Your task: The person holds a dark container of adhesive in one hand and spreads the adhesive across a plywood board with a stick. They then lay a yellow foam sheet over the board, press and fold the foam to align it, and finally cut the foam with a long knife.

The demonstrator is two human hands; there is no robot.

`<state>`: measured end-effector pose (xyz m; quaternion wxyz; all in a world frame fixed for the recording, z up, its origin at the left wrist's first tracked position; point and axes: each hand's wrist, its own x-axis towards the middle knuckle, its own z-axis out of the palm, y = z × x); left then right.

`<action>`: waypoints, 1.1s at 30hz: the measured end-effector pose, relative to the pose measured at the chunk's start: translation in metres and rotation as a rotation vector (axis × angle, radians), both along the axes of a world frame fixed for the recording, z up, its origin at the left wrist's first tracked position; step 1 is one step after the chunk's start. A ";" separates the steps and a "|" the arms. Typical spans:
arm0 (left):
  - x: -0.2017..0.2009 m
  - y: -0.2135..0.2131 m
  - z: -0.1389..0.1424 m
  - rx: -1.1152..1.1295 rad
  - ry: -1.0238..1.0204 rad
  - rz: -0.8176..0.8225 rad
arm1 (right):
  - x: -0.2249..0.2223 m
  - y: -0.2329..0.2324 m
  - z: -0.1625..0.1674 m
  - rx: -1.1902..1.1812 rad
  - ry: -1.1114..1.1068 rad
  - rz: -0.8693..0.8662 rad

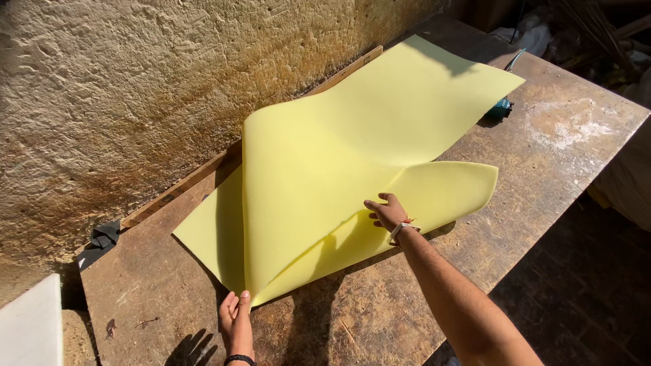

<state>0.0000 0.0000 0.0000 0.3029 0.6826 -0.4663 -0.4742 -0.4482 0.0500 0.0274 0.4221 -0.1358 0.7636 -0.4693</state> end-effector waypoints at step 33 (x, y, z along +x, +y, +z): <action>-0.126 -0.035 0.091 0.301 0.000 -0.394 | -0.124 0.016 0.063 -0.693 -0.550 -0.157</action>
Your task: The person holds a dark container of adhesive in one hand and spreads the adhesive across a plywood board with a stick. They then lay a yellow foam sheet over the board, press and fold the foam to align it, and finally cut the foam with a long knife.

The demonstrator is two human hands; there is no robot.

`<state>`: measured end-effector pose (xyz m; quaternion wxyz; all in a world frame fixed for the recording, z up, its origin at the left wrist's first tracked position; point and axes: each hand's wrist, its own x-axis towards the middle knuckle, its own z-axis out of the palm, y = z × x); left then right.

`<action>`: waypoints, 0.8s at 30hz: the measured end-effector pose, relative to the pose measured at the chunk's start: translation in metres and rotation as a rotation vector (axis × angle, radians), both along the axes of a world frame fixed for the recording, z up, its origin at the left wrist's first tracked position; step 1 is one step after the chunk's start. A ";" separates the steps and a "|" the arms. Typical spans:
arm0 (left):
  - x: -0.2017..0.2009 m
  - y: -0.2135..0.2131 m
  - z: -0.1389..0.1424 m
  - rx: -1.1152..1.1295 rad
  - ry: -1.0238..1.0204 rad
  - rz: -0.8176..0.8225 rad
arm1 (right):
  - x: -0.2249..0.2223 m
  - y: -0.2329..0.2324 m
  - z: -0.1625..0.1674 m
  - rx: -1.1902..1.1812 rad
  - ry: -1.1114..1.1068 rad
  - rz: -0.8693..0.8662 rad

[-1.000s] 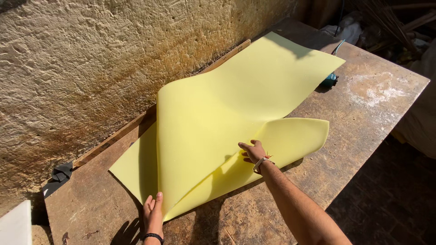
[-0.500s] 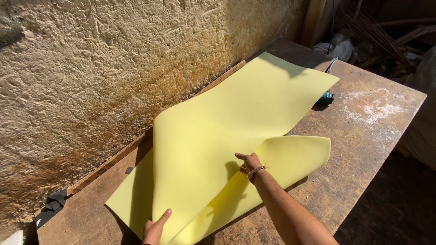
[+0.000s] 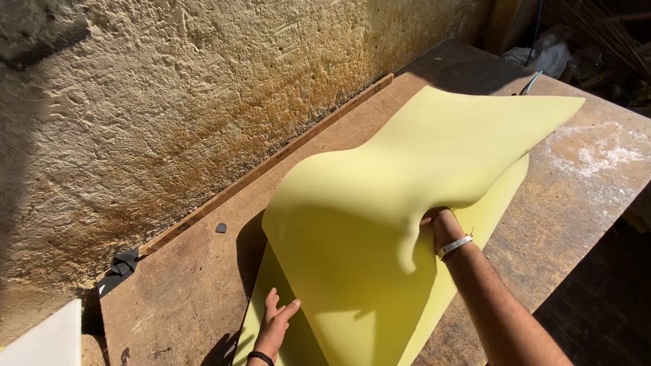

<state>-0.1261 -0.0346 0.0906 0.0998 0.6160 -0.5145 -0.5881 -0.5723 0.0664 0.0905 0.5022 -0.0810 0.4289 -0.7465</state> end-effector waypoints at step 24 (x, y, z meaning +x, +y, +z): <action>-0.257 -0.019 0.381 -0.646 0.545 -1.467 | 0.076 0.012 0.080 -0.271 0.008 -0.133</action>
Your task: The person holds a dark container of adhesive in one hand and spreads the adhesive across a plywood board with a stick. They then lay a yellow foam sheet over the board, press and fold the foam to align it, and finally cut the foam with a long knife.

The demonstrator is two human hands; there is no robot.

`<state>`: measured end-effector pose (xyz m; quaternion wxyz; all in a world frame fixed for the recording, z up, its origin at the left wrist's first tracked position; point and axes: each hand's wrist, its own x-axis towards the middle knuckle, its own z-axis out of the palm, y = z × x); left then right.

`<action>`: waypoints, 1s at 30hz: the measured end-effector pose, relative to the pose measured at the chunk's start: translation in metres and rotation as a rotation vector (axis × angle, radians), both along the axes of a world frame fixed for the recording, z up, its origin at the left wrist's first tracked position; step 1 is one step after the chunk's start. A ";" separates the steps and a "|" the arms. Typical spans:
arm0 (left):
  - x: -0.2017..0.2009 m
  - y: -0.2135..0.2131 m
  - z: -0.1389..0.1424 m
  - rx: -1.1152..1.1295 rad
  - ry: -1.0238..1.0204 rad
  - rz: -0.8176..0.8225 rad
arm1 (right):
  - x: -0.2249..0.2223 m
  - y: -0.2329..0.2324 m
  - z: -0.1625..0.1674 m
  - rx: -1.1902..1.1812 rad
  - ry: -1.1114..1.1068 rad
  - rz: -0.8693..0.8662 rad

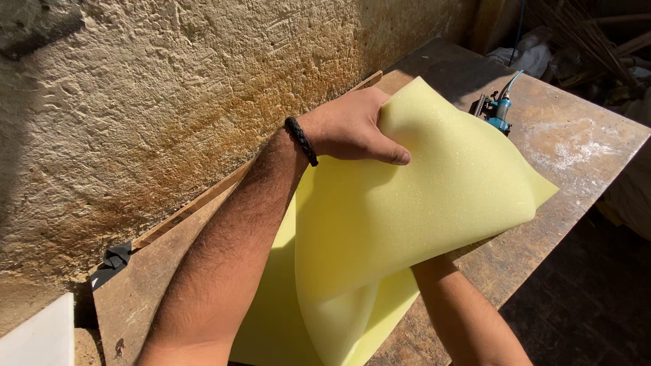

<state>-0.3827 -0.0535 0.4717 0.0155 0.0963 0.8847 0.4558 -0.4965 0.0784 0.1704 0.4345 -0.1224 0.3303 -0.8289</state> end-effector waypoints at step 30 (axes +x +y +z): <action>0.461 0.345 -0.454 0.812 0.311 1.021 | 0.327 0.444 0.029 0.918 0.283 -0.375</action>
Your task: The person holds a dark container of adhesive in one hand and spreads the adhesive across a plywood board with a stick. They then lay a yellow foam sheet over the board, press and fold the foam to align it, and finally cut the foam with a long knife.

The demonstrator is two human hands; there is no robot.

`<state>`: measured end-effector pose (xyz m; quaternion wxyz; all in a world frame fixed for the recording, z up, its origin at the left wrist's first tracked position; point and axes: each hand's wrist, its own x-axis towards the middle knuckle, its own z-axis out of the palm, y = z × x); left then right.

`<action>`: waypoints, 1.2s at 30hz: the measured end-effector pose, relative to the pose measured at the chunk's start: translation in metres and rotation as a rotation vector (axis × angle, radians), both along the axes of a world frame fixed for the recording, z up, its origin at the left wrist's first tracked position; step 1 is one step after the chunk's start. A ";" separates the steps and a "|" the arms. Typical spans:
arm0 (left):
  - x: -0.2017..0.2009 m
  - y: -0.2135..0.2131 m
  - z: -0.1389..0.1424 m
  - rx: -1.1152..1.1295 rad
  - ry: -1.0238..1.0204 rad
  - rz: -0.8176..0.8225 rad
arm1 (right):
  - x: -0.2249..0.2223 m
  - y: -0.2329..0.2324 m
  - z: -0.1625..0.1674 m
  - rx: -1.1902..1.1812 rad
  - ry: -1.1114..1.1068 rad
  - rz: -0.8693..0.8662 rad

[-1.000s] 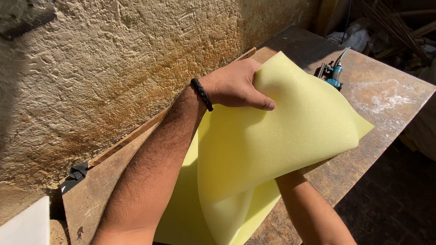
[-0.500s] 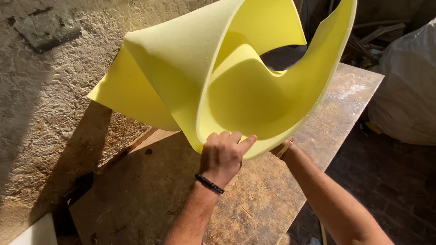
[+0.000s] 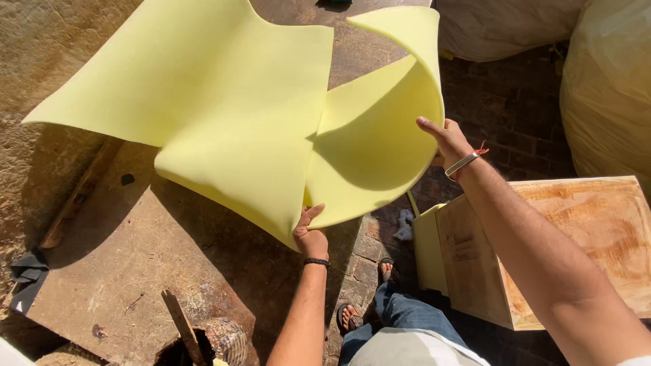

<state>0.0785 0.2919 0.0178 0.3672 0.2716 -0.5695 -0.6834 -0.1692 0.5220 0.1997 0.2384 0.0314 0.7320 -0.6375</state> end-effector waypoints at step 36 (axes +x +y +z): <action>-0.028 0.279 0.122 0.833 0.180 -0.472 | -0.026 0.451 -0.040 -0.752 -0.107 -0.475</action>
